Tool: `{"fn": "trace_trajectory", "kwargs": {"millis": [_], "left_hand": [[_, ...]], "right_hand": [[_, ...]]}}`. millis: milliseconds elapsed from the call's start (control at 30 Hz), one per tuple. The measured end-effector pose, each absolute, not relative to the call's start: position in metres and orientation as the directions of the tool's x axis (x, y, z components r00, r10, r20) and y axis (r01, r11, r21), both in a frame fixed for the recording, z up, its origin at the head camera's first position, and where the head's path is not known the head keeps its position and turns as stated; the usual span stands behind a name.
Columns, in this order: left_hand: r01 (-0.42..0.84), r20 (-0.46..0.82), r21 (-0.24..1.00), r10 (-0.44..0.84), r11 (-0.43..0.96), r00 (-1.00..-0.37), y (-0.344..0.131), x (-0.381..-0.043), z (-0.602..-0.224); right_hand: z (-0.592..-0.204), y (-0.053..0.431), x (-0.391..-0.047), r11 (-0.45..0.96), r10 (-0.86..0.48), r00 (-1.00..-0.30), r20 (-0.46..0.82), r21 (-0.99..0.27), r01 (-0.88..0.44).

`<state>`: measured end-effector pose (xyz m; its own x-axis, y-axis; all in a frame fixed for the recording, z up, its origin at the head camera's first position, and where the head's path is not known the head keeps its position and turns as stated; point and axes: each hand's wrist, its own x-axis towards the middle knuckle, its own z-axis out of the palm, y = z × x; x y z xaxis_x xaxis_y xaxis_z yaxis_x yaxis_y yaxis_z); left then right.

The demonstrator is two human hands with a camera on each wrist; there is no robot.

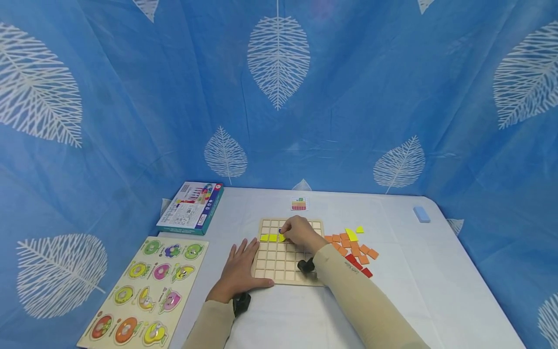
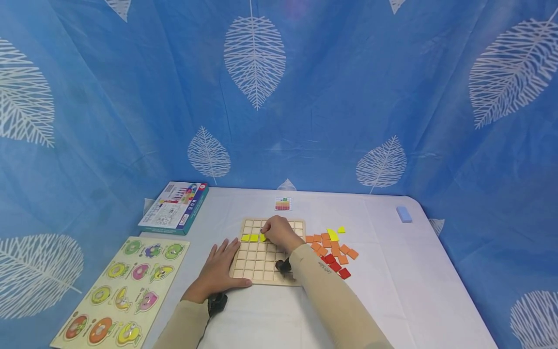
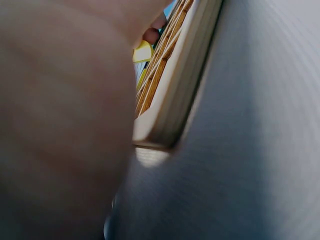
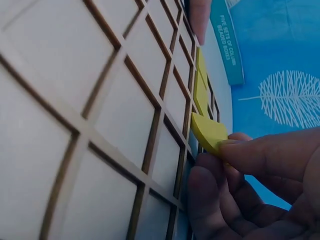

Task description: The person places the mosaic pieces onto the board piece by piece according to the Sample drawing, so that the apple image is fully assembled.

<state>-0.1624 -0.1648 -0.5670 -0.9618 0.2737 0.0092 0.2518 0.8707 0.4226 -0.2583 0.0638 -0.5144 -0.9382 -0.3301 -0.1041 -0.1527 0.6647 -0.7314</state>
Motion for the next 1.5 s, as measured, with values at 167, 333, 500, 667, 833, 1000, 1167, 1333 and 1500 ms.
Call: {"fn": "trace_trajectory", "kwargs": {"millis": [167, 333, 500, 667, 833, 1000, 1167, 1333, 1500], "left_hand": [[0.253, 0.012, 0.430, 0.275, 0.867, -0.961, -0.164, -0.162, -0.565], [0.249, 0.007, 0.441, 0.275, 0.862, -0.962, -0.164, -0.161, -0.563], [0.244, -0.002, 0.442, 0.273, 0.863, -0.962, -0.164, -0.161, -0.564], [0.241, -0.004, 0.437, 0.270, 0.866, -0.963, -0.164, -0.162, -0.565], [0.236, -0.002, 0.431, 0.263, 0.871, -0.965, -0.163, -0.162, -0.565], [0.235, -0.001, 0.427, 0.260, 0.873, -0.966, -0.163, -0.163, -0.565], [0.232, -0.005, 0.422, 0.258, 0.876, -0.966, -0.163, -0.162, -0.565], [0.226, -0.014, 0.424, 0.256, 0.877, -0.967, -0.163, -0.162, -0.565], [0.231, -0.014, 0.425, 0.262, 0.875, -0.965, -0.163, -0.161, -0.565]], "right_hand": [[-0.513, 0.064, -0.258, 0.674, -0.336, -0.936, -0.104, -0.720, -0.163], [-0.515, 0.063, -0.257, 0.682, -0.351, -0.933, -0.073, -0.703, -0.202], [-0.520, 0.062, -0.257, 0.688, -0.346, -0.935, -0.078, -0.699, -0.196], [-0.522, 0.061, -0.258, 0.696, -0.345, -0.935, -0.079, -0.690, -0.199], [-0.523, 0.061, -0.257, 0.705, -0.353, -0.933, -0.070, -0.676, -0.216], [-0.523, 0.059, -0.256, 0.714, -0.351, -0.933, -0.080, -0.668, -0.211], [-0.523, 0.057, -0.255, 0.717, -0.340, -0.937, -0.086, -0.668, -0.199], [-0.525, 0.054, -0.253, 0.715, -0.344, -0.937, -0.064, -0.665, -0.217], [-0.528, 0.054, -0.252, 0.701, -0.331, -0.943, -0.032, -0.678, -0.223]]}}
